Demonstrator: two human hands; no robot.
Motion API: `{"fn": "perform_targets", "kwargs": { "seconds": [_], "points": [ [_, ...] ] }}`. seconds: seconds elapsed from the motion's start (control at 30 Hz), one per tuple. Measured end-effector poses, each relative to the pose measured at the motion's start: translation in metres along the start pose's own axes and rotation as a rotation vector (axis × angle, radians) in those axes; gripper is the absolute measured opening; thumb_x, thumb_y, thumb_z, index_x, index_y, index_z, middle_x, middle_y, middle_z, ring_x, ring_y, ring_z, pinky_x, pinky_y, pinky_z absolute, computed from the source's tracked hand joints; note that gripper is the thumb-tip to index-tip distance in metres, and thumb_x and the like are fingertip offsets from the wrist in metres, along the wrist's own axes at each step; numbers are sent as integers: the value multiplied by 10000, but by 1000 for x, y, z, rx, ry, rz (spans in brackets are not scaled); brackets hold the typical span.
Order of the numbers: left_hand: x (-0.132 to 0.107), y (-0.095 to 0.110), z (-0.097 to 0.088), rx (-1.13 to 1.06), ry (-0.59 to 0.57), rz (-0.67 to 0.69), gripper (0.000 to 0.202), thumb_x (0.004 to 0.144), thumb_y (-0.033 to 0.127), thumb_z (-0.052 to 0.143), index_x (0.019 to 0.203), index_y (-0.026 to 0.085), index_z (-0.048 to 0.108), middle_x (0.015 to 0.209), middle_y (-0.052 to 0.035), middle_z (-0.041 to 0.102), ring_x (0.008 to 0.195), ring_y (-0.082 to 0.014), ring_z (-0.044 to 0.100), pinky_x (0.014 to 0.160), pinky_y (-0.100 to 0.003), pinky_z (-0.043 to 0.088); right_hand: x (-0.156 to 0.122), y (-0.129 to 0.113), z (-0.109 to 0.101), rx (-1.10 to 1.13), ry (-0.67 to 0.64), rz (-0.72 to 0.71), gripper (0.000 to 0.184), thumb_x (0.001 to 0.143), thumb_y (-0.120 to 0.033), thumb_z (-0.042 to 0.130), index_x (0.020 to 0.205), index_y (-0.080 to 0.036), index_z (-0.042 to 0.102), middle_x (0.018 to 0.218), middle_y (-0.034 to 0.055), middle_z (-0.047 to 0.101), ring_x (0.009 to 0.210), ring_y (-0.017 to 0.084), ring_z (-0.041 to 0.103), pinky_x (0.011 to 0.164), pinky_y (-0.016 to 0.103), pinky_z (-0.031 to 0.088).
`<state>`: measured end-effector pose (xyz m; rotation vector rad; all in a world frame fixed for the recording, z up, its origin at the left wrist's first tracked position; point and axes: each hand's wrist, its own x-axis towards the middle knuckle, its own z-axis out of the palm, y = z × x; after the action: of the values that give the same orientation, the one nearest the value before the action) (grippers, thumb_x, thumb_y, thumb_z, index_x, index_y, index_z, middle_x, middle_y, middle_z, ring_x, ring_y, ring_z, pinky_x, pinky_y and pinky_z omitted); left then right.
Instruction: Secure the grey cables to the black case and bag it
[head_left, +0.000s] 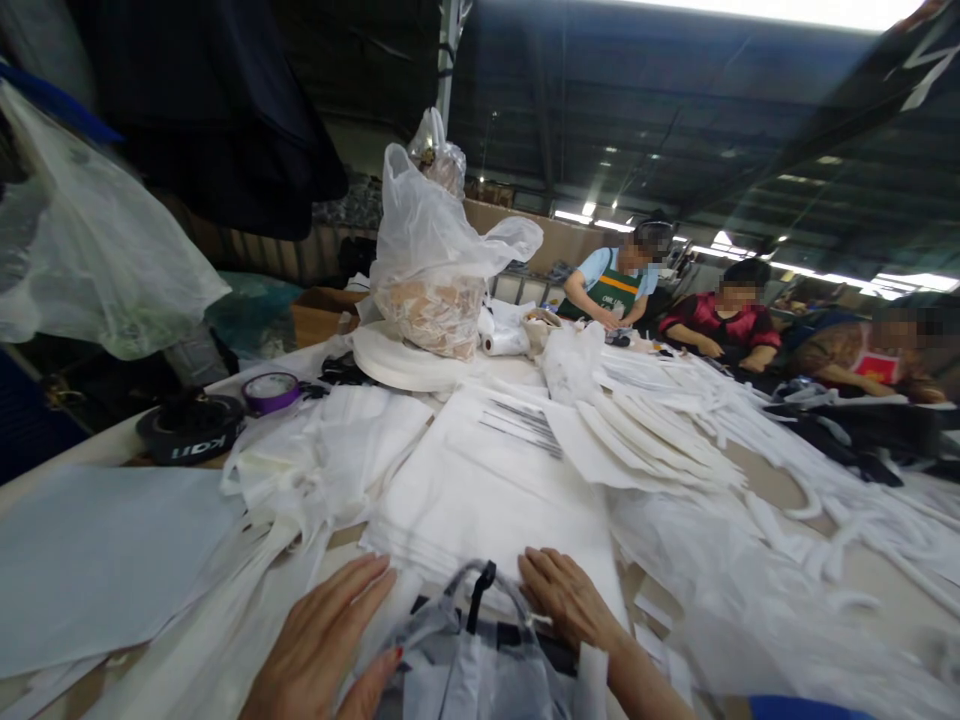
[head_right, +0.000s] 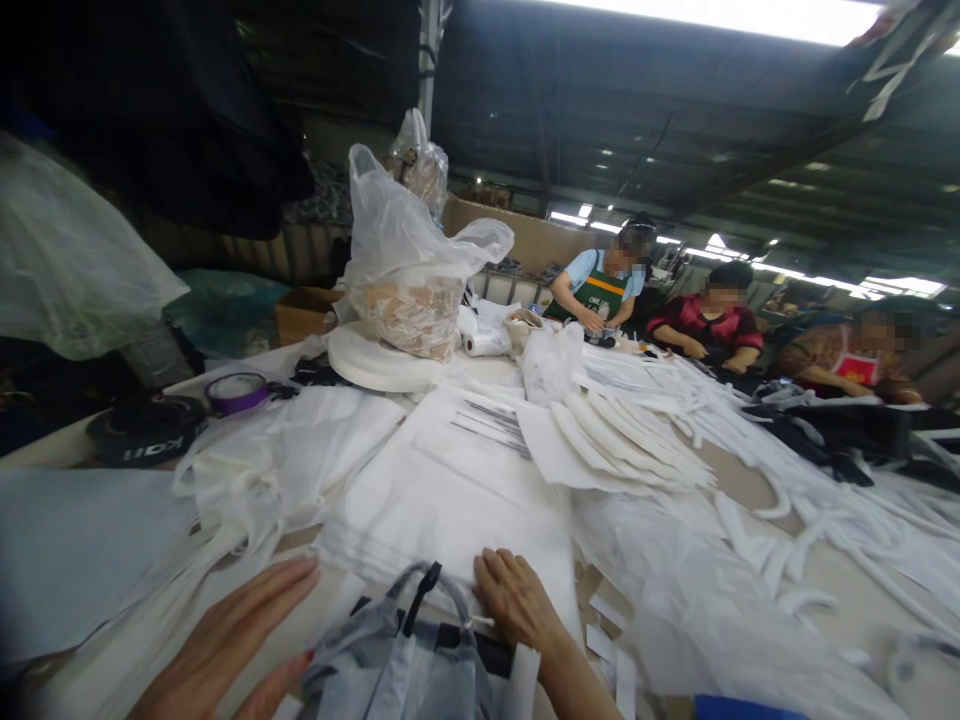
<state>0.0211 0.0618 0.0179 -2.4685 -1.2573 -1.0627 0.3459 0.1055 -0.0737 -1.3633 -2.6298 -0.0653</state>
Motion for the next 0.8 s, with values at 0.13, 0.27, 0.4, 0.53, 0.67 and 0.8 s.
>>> {"fn": "perform_targets", "kwargs": {
  "seconds": [0.13, 0.27, 0.4, 0.53, 0.67, 0.8],
  "points": [
    [19, -7, 1, 4, 40, 27, 314, 899, 336, 464, 1144, 158, 548, 1154, -82, 602, 1083, -179, 556, 948, -249, 439, 3, -3, -2, 60, -61, 37, 259, 784, -33, 490, 989, -124, 619, 1000, 130, 645, 859, 223, 578, 776, 333, 461],
    [33, -10, 12, -76, 61, 22, 229, 902, 317, 458, 1031, 183, 592, 1089, -66, 627, 1025, -172, 582, 896, -271, 475, 14, -3, -17, 165, -83, 193, 214, 824, -65, 449, 764, -166, 629, 781, 61, 645, 764, 173, 569, 697, 264, 432],
    [49, -18, 33, -206, -40, -39, 191, 887, 281, 473, 966, 178, 613, 1023, -67, 655, 957, -183, 613, 825, -309, 522, 28, 6, -28, 322, -114, 403, 151, 799, -172, 559, 675, -168, 645, 668, 20, 648, 651, 136, 579, 598, 221, 405],
    [73, -21, 67, -291, -323, -94, 152, 842, 172, 523, 948, 132, 624, 1001, -86, 663, 961, -182, 605, 875, -321, 503, 37, 15, -30, 481, -156, 538, 142, 720, -209, 632, 592, -149, 618, 511, -20, 588, 491, 107, 521, 459, 191, 353],
    [100, -11, 101, -282, -496, 7, 222, 748, 212, 690, 946, 129, 635, 957, -70, 669, 933, -193, 604, 855, -311, 495, 40, 16, -36, 541, -104, 573, 194, 757, -270, 575, 602, -153, 572, 515, -25, 558, 490, 102, 489, 456, 192, 350],
    [120, 6, 126, -213, -646, 116, 284, 759, 369, 696, 917, 138, 646, 924, -80, 661, 918, -235, 598, 806, -360, 490, 39, 11, -41, 497, -9, 521, 230, 804, -338, 494, 639, -181, 522, 591, -9, 548, 555, 121, 484, 519, 224, 356]
  ]
}}
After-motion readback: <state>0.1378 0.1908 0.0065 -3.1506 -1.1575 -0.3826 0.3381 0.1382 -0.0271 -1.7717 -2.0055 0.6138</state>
